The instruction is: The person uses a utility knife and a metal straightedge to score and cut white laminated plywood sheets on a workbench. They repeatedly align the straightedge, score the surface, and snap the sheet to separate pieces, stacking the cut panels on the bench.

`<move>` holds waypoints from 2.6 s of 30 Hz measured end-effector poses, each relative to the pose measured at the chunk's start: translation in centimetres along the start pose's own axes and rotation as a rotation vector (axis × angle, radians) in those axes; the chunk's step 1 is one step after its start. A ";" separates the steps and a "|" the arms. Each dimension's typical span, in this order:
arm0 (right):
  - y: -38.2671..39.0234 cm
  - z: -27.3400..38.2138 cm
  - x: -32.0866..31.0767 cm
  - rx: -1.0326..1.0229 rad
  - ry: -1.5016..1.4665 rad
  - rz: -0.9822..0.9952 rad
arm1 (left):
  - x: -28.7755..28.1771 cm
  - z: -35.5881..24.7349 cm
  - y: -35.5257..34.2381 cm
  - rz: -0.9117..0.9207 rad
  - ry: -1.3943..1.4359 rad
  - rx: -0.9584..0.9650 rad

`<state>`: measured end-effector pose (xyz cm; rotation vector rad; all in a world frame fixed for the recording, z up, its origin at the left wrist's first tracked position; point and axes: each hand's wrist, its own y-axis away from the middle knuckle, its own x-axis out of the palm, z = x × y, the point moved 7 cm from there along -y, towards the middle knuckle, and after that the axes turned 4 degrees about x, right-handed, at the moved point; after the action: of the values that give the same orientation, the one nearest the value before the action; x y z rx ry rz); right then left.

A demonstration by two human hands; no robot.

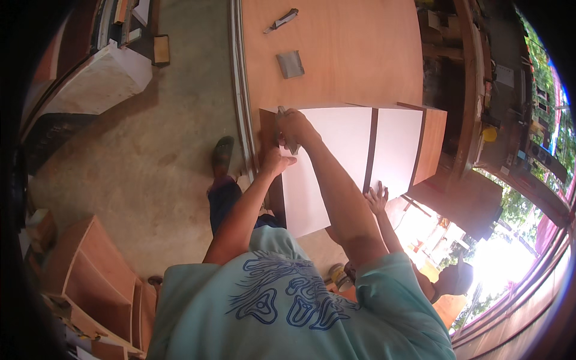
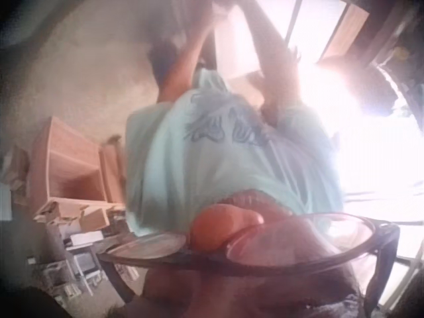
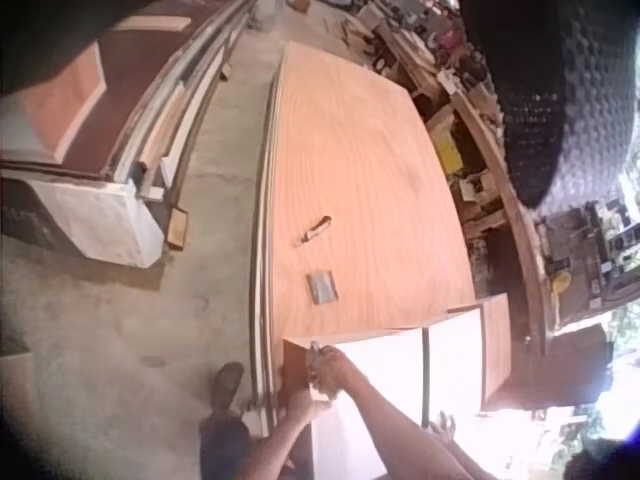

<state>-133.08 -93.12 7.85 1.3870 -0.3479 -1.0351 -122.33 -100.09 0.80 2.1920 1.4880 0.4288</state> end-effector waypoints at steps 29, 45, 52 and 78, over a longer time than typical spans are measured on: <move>28.2 -7.2 -11.6 -0.581 -0.889 -0.767 | -16.3 -22.9 -10.2 -0.038 1.251 0.484; 37.0 -30.9 4.5 -0.159 -1.294 -0.982 | -6.8 -1.8 -4.0 -0.203 0.253 0.050; 36.7 -32.0 5.7 -0.167 -1.343 -0.986 | -8.2 -2.6 -5.0 -0.151 0.144 0.074; 36.5 -30.8 7.3 -0.268 -1.394 -0.952 | -8.0 -3.1 -7.8 0.050 0.077 -0.178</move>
<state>-91.96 -84.48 31.75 0.3031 -0.5079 -2.6646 -132.96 -104.53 -0.70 2.0968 1.3793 0.6437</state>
